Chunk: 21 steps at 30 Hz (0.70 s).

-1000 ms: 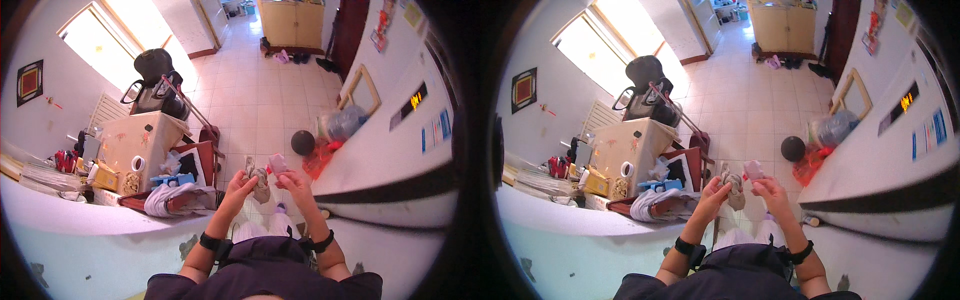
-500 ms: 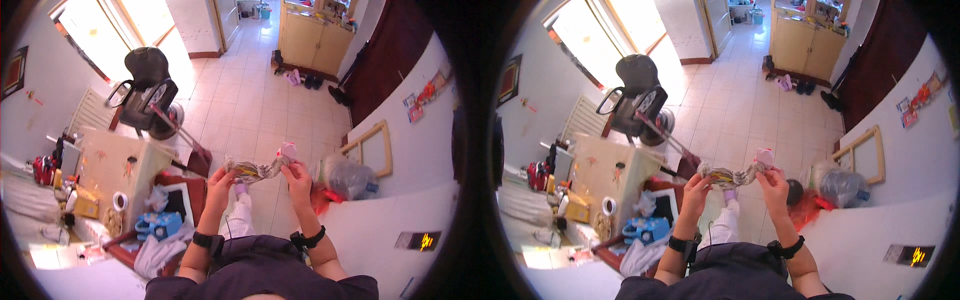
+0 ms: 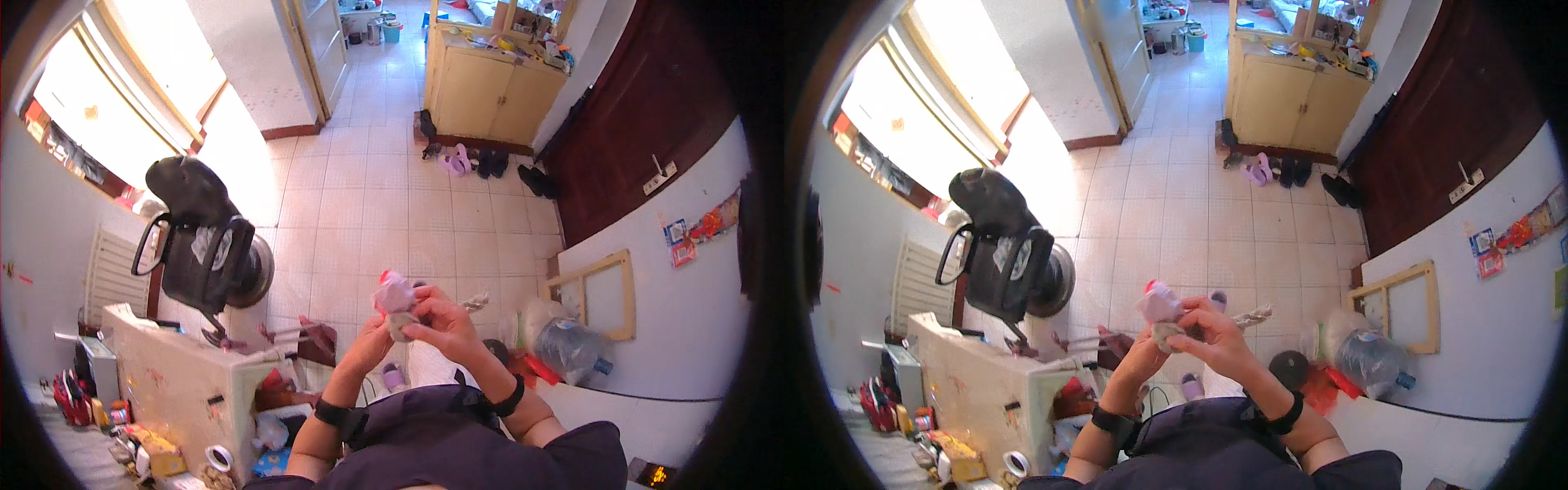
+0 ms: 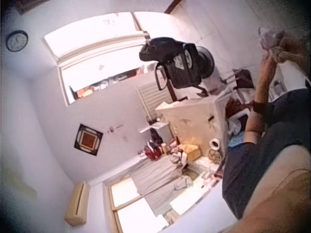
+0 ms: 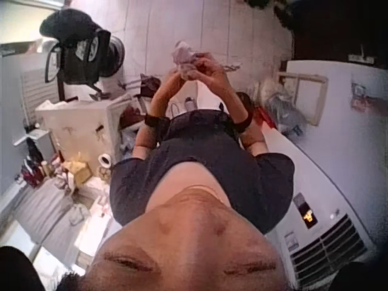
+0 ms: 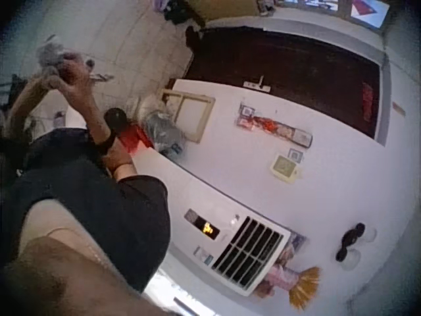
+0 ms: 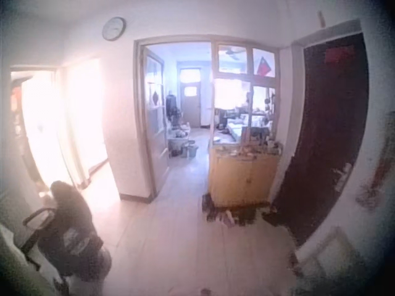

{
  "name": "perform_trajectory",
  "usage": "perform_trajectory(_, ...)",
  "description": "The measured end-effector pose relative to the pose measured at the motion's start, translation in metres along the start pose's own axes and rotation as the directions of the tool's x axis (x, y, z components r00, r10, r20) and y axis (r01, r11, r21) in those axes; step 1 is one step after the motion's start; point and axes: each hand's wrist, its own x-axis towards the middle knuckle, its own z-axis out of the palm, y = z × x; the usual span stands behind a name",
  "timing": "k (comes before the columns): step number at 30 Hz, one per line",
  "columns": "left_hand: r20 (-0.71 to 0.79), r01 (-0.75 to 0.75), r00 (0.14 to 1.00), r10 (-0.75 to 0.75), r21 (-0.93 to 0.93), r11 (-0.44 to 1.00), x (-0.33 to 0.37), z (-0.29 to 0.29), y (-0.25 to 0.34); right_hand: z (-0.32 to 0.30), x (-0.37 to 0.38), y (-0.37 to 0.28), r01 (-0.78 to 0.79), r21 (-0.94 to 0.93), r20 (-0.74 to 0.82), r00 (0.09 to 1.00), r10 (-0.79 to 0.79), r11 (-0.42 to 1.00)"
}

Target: The recorder cleans a washcloth in the sink and then prepares a trash bin with a new liner.

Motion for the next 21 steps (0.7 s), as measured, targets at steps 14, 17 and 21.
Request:
perform_trajectory(14, 0.098, -0.162, 0.986, 0.133, 0.409, 0.898, 0.243, -0.022, 0.231, -0.092, 0.330, -0.045, -0.126, 0.279, 0.333, 0.942, 0.027, 0.952)
perform_trajectory(17, 0.105, -0.258, 0.956, 0.272, -0.133, 0.957, 0.302, -0.011, 0.260, -0.109, 0.399, -0.021, -0.303, 0.634, 0.319, 0.941, 0.117, 0.712)
perform_trajectory(21, 0.001, -0.378, 0.923, 0.385, -0.178, 0.908, 0.386, -0.032, 0.304, -0.116, 0.491, -0.005, -0.441, 0.844, 0.451, 0.892, 0.041, 0.305)
